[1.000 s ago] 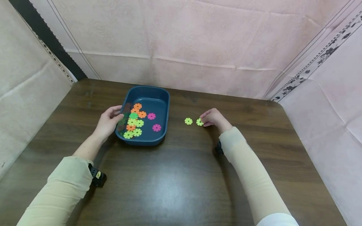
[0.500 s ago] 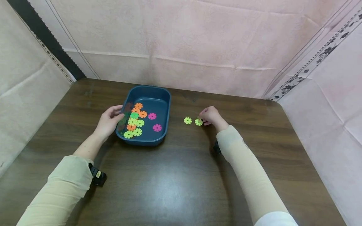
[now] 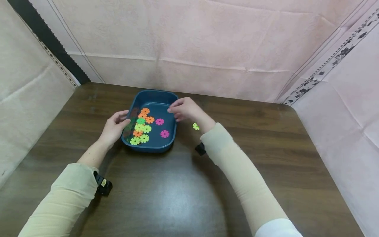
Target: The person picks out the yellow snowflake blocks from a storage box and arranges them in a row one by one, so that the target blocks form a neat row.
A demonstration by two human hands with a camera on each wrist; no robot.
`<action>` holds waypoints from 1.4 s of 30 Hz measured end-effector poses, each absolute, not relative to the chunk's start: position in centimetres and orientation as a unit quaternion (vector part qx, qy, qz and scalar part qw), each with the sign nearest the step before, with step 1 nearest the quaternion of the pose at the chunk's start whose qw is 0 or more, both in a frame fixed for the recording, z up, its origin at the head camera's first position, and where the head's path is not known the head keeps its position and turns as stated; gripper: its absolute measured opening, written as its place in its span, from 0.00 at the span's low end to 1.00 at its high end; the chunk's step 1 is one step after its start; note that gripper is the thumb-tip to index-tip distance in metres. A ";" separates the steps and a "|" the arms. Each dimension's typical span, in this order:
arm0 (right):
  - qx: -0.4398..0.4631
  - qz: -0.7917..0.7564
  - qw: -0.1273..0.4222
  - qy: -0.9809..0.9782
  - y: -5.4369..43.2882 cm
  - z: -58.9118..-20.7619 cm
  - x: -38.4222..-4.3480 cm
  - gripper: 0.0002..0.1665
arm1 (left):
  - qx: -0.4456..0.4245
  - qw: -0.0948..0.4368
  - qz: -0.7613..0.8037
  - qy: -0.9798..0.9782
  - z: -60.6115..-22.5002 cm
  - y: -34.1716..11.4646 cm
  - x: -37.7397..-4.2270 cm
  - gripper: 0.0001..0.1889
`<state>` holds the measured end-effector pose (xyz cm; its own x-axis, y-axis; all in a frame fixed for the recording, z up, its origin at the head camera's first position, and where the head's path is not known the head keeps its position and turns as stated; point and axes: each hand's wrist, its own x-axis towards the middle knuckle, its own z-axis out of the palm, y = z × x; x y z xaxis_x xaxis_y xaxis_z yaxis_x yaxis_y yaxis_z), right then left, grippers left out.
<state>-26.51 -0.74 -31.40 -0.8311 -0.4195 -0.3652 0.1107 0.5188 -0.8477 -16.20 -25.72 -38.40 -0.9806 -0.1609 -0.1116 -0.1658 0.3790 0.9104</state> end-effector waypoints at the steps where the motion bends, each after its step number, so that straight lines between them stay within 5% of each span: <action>1: -0.101 -0.481 0.283 0.824 -1.6 -31.4 -26.1 0.14 | -0.097 0.002 0.549 0.830 -38.4 -25.7 -16.2 0.27; 14: -0.118 -0.468 0.351 0.802 -9.8 -35.5 -21.8 0.11 | -0.088 0.003 0.545 0.834 -38.6 -25.8 -16.3 0.27; 26: -0.203 -0.323 0.271 0.884 -11.9 -37.4 -20.1 0.09 | -0.082 -0.006 0.552 0.830 -38.6 -25.7 -16.4 0.26; 30: -0.223 -0.284 0.247 0.899 -12.3 -37.6 -19.7 0.15 | -0.082 -0.011 0.549 0.832 -38.6 -25.8 -16.4 0.25; 42: -0.204 -0.243 0.250 0.915 -12.7 -37.3 -19.4 0.15 | -0.083 -0.008 0.545 0.834 -38.7 -26.0 -16.5 0.26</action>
<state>-19.44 -12.65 -37.25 -0.7915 -0.4952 -0.3581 -0.2522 0.7984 -0.5468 -16.52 -25.96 -38.69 -0.9861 -0.1469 -0.0774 -0.1299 0.3916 0.9109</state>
